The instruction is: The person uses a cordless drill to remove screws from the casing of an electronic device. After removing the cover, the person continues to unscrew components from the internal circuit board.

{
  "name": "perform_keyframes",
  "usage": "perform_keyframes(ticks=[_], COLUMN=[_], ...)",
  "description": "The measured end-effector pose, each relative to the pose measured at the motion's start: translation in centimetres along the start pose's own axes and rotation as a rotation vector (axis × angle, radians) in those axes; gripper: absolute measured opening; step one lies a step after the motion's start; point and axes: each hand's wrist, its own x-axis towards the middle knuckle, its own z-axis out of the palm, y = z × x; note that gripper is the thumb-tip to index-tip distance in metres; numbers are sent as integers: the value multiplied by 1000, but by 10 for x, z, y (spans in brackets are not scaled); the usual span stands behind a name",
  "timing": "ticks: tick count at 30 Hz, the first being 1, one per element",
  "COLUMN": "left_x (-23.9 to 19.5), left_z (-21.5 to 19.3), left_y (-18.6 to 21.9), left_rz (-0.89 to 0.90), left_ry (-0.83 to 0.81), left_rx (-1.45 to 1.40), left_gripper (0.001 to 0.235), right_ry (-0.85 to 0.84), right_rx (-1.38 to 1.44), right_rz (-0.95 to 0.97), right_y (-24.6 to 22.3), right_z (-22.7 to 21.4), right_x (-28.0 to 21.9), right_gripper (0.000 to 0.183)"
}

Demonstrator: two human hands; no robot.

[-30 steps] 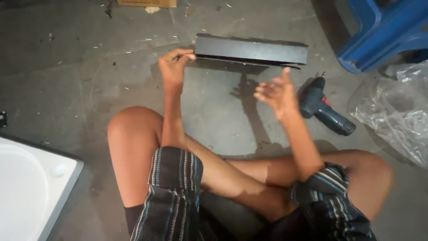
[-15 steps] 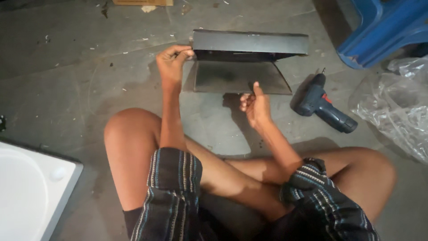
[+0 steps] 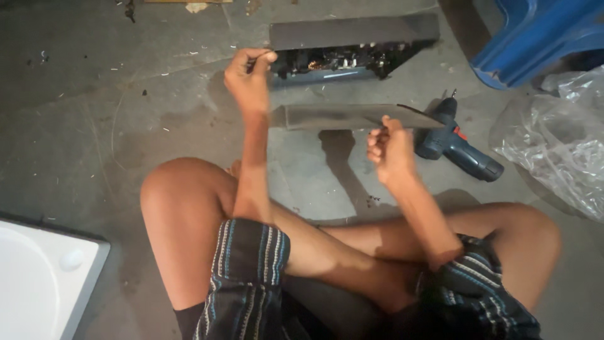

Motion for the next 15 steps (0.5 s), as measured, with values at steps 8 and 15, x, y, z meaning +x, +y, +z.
perform_keyframes(ticks=[8, 15], left_x=[-6, -12], left_z=[16, -11], left_y=[12, -36], left_rz=[83, -283], left_ry=[178, 347], left_rx=[175, 23], left_gripper=[11, 19], right_ry=[132, 58], right_rx=[-186, -366], right_rz=[-5, -45], right_y=[-71, -111], right_z=[-23, -53], right_x=[-5, -8], right_gripper=[13, 26])
